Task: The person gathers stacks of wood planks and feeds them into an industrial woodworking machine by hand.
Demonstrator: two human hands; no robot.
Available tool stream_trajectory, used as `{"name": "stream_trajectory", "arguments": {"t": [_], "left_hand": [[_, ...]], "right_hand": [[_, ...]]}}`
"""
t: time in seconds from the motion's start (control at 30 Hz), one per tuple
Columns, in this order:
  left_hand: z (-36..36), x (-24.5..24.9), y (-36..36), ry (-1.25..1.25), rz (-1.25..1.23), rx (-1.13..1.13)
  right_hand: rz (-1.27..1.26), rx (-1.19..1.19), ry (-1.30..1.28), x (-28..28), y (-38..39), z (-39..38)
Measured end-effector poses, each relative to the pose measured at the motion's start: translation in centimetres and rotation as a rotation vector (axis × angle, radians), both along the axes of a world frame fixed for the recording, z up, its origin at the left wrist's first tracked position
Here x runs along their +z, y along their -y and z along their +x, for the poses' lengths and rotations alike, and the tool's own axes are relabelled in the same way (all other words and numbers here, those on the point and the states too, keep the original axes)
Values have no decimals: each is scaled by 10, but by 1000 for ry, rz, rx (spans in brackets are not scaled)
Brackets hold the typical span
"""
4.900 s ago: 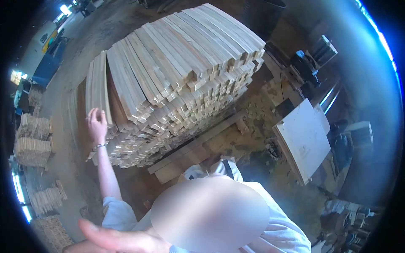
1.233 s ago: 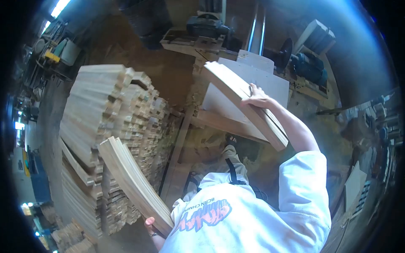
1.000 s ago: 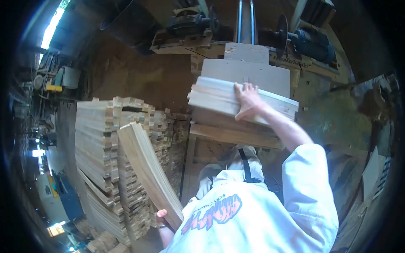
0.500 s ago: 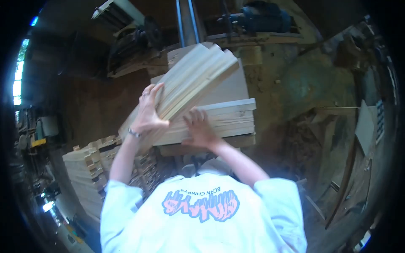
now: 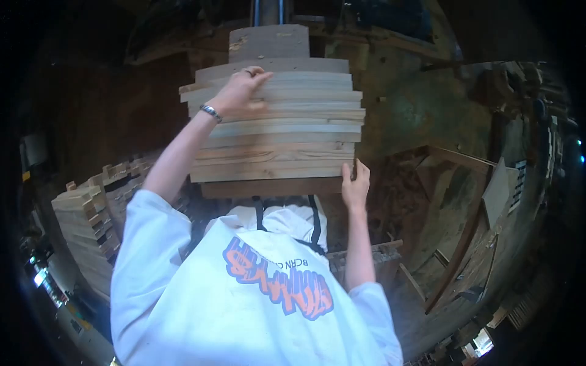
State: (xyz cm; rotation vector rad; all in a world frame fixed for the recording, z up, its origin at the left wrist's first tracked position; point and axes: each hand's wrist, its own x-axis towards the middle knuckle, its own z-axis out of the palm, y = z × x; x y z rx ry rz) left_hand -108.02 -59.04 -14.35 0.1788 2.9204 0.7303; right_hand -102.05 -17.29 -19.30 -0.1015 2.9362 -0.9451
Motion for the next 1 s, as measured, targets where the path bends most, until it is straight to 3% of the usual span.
{"name": "stream_trajectory", "arguments": {"t": [0.03,0.1,0.13,0.17,0.23,0.27,0.3,0.37,0.47,0.67,0.8,0.9,1.0], "left_hand": [[21,3,11,-94,132,169],[84,15,39,-201,291,548],[126,15,52,-209,319,759],[172,-5,64,-356,152,821],[267,-47,73,21,356,1028],[298,-59,67,246,695,1145],[314,-56,54,319,1139,1241],[325,-60,36,200,1260,1217],[327,-66,38,204,1238,1188],[322,-71,37,238,1251,1117],[320,-73,38,243,1398,1133],[326,-80,43,281,1439,1126],[322,-77,47,313,1405,1096]], "right_hand": [[-55,25,216,-11,-6,-5],[4,94,305,1,-5,-14],[4,90,311,2,-6,-17],[7,88,320,4,-7,-17],[5,59,333,15,-1,-16],[22,66,331,16,-1,-16],[27,54,341,18,1,-16],[48,79,318,13,-3,-18],[21,80,416,10,-8,-24],[-215,64,585,10,-24,-33],[-546,43,815,3,-39,-45],[-636,54,968,0,-48,-57],[-591,89,957,-5,-51,-61]]}}
